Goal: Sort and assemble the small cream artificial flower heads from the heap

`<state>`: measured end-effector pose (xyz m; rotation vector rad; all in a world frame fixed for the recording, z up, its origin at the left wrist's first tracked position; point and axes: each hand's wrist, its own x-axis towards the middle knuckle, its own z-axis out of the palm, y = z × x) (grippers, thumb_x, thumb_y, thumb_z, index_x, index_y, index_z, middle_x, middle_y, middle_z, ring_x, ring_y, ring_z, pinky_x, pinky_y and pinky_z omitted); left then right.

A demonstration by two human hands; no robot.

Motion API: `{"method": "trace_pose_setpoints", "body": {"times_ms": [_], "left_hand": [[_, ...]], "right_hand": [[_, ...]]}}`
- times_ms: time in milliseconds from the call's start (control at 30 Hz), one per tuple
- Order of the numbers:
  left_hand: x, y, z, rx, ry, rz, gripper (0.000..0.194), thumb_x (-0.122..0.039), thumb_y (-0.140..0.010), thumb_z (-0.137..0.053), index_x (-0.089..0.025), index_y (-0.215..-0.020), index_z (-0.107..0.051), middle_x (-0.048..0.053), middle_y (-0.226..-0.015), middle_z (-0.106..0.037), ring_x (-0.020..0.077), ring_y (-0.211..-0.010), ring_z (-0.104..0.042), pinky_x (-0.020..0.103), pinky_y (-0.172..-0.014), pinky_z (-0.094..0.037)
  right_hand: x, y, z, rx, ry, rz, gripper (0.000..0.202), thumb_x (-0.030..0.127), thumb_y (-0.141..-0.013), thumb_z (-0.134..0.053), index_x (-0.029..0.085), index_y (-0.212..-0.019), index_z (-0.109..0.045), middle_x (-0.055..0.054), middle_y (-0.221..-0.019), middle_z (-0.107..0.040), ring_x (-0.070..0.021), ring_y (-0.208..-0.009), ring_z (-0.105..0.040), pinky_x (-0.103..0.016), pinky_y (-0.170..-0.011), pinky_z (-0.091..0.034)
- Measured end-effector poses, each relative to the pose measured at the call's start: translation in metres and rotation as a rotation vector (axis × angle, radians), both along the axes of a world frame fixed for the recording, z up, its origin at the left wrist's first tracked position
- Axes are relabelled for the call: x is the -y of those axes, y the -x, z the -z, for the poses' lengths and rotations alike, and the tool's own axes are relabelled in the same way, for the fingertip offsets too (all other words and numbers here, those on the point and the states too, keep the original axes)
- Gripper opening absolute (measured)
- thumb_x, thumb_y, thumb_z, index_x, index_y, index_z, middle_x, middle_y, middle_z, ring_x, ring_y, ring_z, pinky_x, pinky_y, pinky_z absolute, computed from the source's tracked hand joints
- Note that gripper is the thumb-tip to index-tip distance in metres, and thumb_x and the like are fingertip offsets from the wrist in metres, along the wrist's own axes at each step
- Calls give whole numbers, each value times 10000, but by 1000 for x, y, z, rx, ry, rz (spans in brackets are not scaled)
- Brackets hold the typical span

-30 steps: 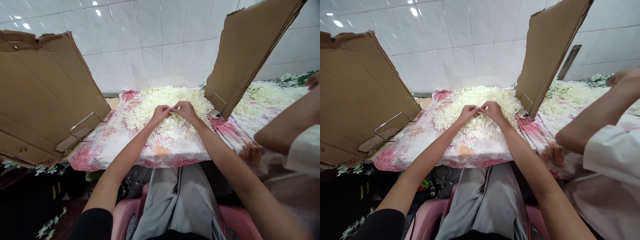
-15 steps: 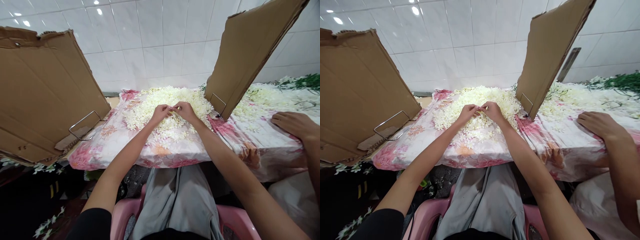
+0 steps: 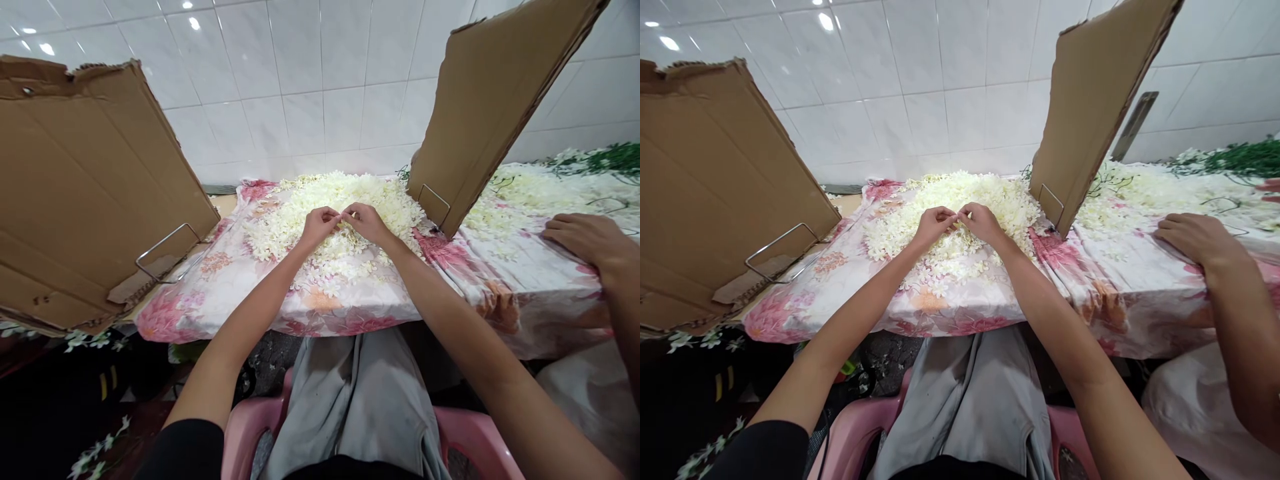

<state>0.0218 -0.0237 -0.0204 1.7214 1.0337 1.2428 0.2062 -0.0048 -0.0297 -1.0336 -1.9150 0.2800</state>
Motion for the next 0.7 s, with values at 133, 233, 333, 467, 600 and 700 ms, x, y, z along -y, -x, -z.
{"method": "trace_pose_setpoints", "body": {"times_ms": [133, 233, 333, 467, 600, 700], "left_hand": [[-9, 4, 4, 20, -25, -92, 114, -241, -846, -756, -156, -848, -680, 41, -752, -735, 135, -610, -705, 210, -547, -534], [-16, 12, 4, 31, -24, -191, 66, -189, -818, -736, -161, -824, -676, 26, -754, -729, 121, -581, -682, 209, -545, -531], [-19, 18, 1, 58, 1, -248, 53, -174, -818, -717, -161, -809, -666, 24, -757, -729, 113, -567, -666, 216, -553, -534], [-15, 17, -3, 75, 4, -211, 77, -220, -837, -724, -166, -846, -670, 33, -789, -744, 111, -591, -670, 217, -573, -536], [-6, 9, -3, 54, -29, -106, 157, -295, -835, -769, -168, -876, -685, 36, -810, -747, 115, -633, -678, 213, -588, -531], [-2, 5, -1, 40, -45, -48, 186, -333, -836, -784, -162, -883, -728, 35, -790, -742, 119, -645, -676, 219, -606, -531]], "right_hand": [[7, 3, -4, -43, 14, 35, 211, 342, -885, -585, 185, -808, -703, -54, -818, -714, -184, -718, -577, -310, -678, -409], [13, 3, -9, -75, 55, 112, 154, 299, -828, -604, 190, -755, -686, -42, -800, -716, -178, -694, -570, -307, -648, -392], [18, 2, -13, -84, 88, 165, 147, 285, -805, -612, 198, -702, -671, -34, -766, -708, -180, -677, -565, -308, -626, -378], [21, 2, -15, -32, 71, 186, 160, 277, -794, -644, 205, -652, -661, -30, -720, -699, -185, -671, -567, -312, -629, -380], [23, 3, -14, -11, 51, 113, 99, 295, -798, -725, 196, -797, -740, -38, -802, -739, -190, -711, -607, -305, -664, -412], [21, 3, -13, -34, 40, 59, 258, 440, -853, -760, 192, -923, -774, -53, -825, -746, -198, -724, -628, -307, -665, -424]]}}
